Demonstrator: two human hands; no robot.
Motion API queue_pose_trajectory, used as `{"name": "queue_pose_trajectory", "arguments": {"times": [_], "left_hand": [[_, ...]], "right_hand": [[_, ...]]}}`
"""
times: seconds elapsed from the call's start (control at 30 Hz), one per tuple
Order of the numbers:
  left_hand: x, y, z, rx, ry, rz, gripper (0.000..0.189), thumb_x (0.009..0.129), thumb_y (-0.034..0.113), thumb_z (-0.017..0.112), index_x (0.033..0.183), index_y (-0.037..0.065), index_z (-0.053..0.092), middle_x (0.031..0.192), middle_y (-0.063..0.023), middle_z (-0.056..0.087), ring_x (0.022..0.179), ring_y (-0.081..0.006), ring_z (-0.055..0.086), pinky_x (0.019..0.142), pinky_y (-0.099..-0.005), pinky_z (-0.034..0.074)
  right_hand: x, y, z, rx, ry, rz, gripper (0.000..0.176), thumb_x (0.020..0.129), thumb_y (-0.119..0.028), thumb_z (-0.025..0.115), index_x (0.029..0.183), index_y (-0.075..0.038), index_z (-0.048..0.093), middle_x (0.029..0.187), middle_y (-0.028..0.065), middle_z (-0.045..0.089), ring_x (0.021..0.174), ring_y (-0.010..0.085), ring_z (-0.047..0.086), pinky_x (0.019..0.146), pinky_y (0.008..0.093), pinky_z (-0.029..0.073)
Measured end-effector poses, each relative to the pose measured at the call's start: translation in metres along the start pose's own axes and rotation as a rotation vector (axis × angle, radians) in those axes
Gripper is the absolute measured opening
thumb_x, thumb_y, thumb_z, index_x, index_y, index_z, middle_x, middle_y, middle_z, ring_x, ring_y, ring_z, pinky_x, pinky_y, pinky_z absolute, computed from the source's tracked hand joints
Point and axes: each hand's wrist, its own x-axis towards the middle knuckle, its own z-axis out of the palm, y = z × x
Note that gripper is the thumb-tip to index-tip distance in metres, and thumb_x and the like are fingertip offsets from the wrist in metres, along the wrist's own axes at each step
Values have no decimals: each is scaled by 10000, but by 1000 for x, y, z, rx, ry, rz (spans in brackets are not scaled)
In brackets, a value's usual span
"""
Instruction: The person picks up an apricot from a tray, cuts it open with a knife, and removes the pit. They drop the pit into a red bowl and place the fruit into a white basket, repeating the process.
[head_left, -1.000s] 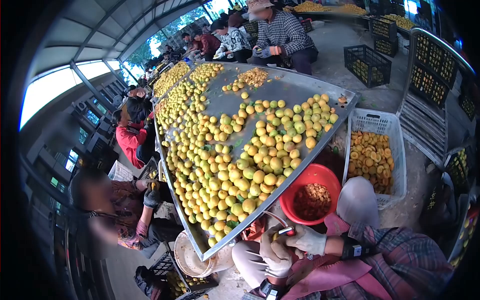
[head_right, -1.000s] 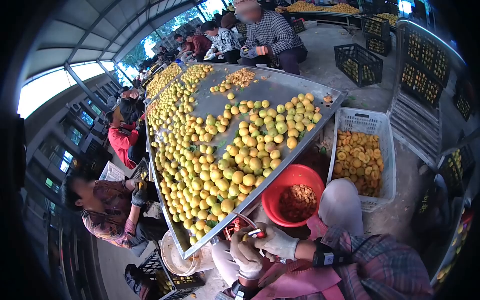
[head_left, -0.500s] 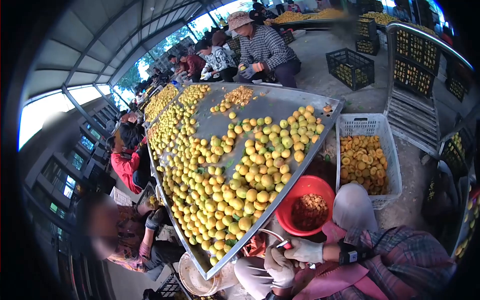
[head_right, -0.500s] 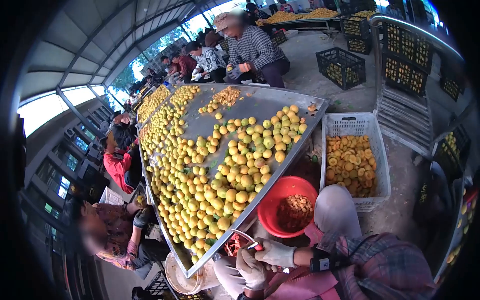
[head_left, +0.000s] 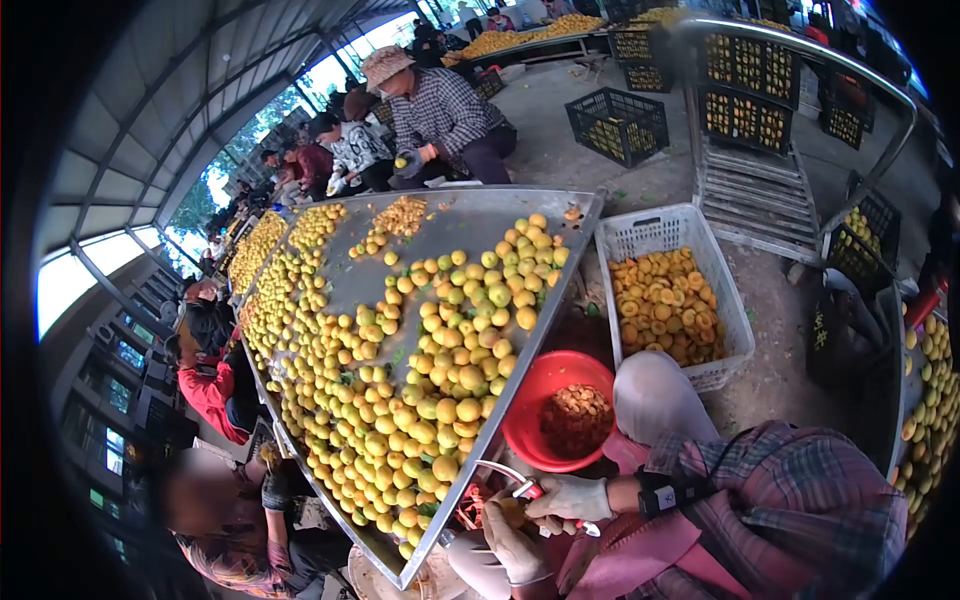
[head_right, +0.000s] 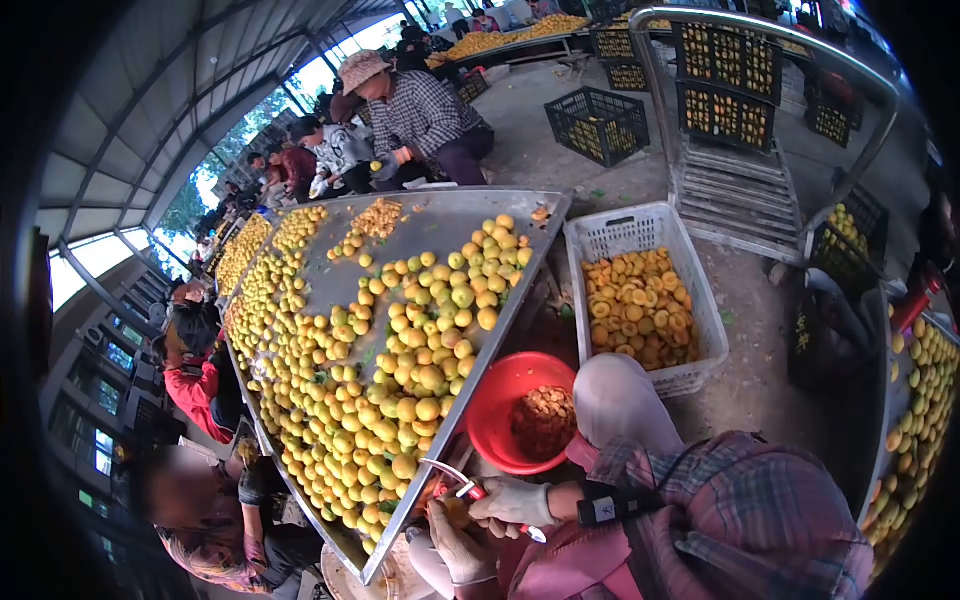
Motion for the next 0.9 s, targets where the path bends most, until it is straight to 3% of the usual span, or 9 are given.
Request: {"name": "queue_pose_trajectory", "arguments": {"times": [0.23,0.3,0.37,0.5,0.57,0.6,0.67,0.77,0.9], "left_hand": [[0,-2,6,-302,-21,-333,354,976,357,437,1091,47,560,843,-40,616,667,-152,583,567,-270,459],[32,-43,-45,-403,-298,-361,305,975,334,442,1008,67,585,828,-88,633,715,-236,591,630,-360,480],[-11,4,9,-387,8,-389,371,970,366,448,797,55,553,731,-117,623,584,-220,566,557,-318,473],[-3,6,10,-544,91,-424,424,942,426,451,637,132,436,595,-104,562,538,-263,542,519,-378,454],[-5,4,11,-358,54,-329,423,941,425,454,634,134,437,545,-70,499,526,-254,528,505,-372,447],[-7,8,14,-334,59,-338,429,943,423,448,628,133,427,518,-50,432,518,-253,519,491,-373,438],[1,0,3,-352,48,-360,435,945,420,441,622,129,425,518,-53,416,520,-253,508,508,-378,444],[2,-3,-2,-325,44,-358,442,949,410,436,611,125,421,526,-51,409,525,-244,487,540,-387,447],[-24,30,32,-396,28,-351,436,953,383,443,602,124,415,544,-31,424,534,-220,457,566,-394,431]], "right_hand": [[-5,12,-14,174,-76,10,121,826,-134,565,890,-55,499,698,22,531,532,103,519,412,245,379],[-3,9,-18,42,-96,-11,127,818,-147,558,890,-57,503,704,25,537,546,107,533,419,238,379],[7,22,-19,95,-36,43,273,845,-167,521,1083,-44,573,653,21,517,506,94,481,427,244,395],[5,17,-21,87,-25,64,395,847,-157,525,1229,-55,518,678,14,525,526,93,495,436,250,398],[7,19,-18,94,68,55,220,838,-222,535,714,-41,556,606,34,558,485,88,511,418,241,375],[9,24,-21,93,70,58,220,838,-222,535,714,-41,556,606,34,558,485,88,511,418,241,375],[13,26,-25,87,0,32,423,875,-183,551,1280,-71,497,681,13,530,537,96,500,446,250,397],[5,15,-15,236,122,56,235,888,-183,564,1094,-69,574,673,12,537,520,101,488,440,254,389],[15,15,-21,386,198,60,224,897,-189,587,1104,-102,577,700,18,573,498,108,485,430,262,378]]}}
